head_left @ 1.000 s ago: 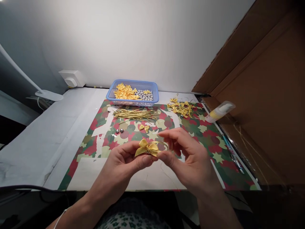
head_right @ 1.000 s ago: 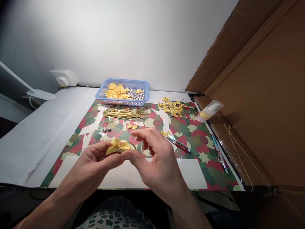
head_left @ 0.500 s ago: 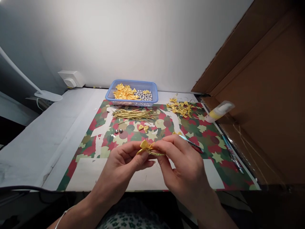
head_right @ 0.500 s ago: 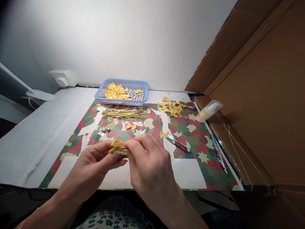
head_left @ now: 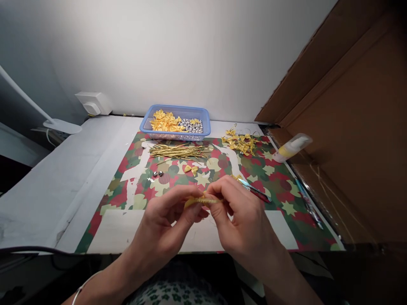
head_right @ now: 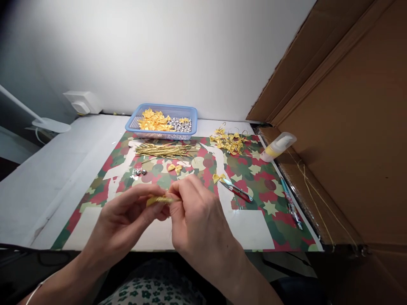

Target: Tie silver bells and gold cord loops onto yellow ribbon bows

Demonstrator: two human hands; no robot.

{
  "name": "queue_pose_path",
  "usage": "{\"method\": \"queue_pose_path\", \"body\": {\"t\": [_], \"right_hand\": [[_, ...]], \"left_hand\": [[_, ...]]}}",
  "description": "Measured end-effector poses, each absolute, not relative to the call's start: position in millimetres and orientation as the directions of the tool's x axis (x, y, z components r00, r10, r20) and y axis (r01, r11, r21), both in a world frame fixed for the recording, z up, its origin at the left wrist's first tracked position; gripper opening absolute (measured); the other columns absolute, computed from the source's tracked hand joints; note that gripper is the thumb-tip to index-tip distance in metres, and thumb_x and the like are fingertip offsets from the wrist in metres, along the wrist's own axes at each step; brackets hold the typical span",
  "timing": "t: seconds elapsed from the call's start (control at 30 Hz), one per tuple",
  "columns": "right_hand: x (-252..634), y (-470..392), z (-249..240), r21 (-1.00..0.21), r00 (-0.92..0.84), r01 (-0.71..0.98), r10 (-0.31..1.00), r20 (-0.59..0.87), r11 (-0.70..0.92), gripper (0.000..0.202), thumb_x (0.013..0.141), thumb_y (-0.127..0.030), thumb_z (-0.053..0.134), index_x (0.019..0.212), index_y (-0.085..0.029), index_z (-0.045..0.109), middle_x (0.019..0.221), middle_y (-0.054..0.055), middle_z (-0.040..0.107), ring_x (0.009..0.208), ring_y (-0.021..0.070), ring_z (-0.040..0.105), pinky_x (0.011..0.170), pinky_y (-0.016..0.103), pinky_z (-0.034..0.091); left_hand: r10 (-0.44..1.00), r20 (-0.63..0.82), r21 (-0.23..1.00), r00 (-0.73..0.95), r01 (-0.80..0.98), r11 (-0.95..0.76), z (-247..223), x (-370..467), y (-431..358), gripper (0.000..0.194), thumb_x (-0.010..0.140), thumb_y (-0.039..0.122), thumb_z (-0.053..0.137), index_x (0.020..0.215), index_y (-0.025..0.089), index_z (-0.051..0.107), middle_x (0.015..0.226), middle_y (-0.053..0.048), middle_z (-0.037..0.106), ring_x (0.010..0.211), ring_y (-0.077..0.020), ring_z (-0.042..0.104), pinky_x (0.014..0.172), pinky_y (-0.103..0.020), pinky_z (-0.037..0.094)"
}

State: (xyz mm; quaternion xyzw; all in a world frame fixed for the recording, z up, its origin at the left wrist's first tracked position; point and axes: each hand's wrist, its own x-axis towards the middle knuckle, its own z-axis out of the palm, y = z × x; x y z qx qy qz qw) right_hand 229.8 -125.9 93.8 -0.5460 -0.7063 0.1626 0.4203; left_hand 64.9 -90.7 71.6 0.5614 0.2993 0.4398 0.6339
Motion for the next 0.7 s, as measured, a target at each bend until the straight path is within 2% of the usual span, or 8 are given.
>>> {"method": "queue_pose_path", "body": {"t": [0.07, 0.17, 0.37, 0.47, 0.6, 0.7], "right_hand": [[230, -126, 95, -0.751, -0.035, 0.579, 0.929, 0.368, 0.319, 0.019, 0.099, -0.01, 0.05, 0.083, -0.018, 0.058, 0.078, 0.0, 0.057, 0.066, 0.0107, 0.053, 0.056, 0.024, 0.039], [230, -128, 96, -0.797, -0.025, 0.543, 0.954, 0.3, 0.265, 0.019, 0.1, -0.011, 0.052, 0.083, -0.018, 0.059, 0.079, -0.001, 0.059, 0.066, 0.0097, 0.054, 0.057, 0.023, 0.039], [231, -132, 98, -0.82, -0.061, 0.509, 0.961, 0.269, 0.262, 0.019, 0.102, -0.013, 0.05, 0.086, -0.019, 0.06, 0.083, -0.001, 0.062, 0.072, 0.0102, 0.056, 0.061, 0.024, 0.041], [233, -131, 98, -0.841, -0.038, 0.477, 0.962, 0.272, 0.257, 0.019, 0.103, -0.015, 0.052, 0.087, -0.02, 0.062, 0.083, -0.002, 0.063, 0.072, 0.0101, 0.056, 0.062, 0.024, 0.042], [238, -131, 98, -0.85, -0.042, 0.464, 0.965, 0.259, 0.248, 0.012, 0.102, -0.018, 0.055, 0.098, -0.021, 0.065, 0.091, -0.002, 0.065, 0.075, 0.0109, 0.057, 0.066, 0.025, 0.044], [243, -133, 101, -0.802, -0.05, 0.535, 0.958, 0.284, 0.266, 0.01, 0.098, -0.017, 0.062, 0.107, -0.023, 0.065, 0.099, 0.0, 0.065, 0.081, 0.0131, 0.057, 0.071, 0.027, 0.044]], "left_hand": [[0.9, 0.139, 0.976, 0.413, -0.209, -0.056, 72, 65, -90, 0.02, 0.093, 0.008, 0.07, 0.1, 0.026, 0.076, 0.09, 0.003, 0.08, 0.079, -0.0122, 0.077, 0.076, -0.017, 0.063], [0.912, 0.15, 0.977, 0.381, -0.2, -0.077, 72, 64, -91, 0.021, 0.094, 0.005, 0.068, 0.099, 0.024, 0.076, 0.086, 0.004, 0.08, 0.077, -0.0116, 0.077, 0.076, -0.016, 0.064], [0.92, 0.189, 0.978, 0.344, -0.153, -0.144, 74, 64, -92, 0.024, 0.092, 0.003, 0.069, 0.098, 0.025, 0.076, 0.087, 0.006, 0.082, 0.079, -0.0085, 0.078, 0.077, -0.01, 0.063], [0.919, 0.174, 0.979, 0.354, -0.159, -0.124, 75, 64, -91, 0.023, 0.094, 0.005, 0.069, 0.099, 0.026, 0.077, 0.087, 0.007, 0.082, 0.079, -0.0082, 0.078, 0.078, -0.011, 0.063], [0.917, 0.154, 0.974, 0.367, -0.211, -0.079, 75, 62, -90, 0.026, 0.095, 0.006, 0.068, 0.103, 0.029, 0.077, 0.089, 0.008, 0.083, 0.08, -0.0078, 0.078, 0.079, -0.011, 0.063], [0.904, 0.164, 0.97, 0.395, -0.233, -0.074, 75, 61, -90, 0.029, 0.096, 0.004, 0.067, 0.105, 0.029, 0.076, 0.091, 0.008, 0.083, 0.081, -0.007, 0.078, 0.08, -0.01, 0.062]]}}
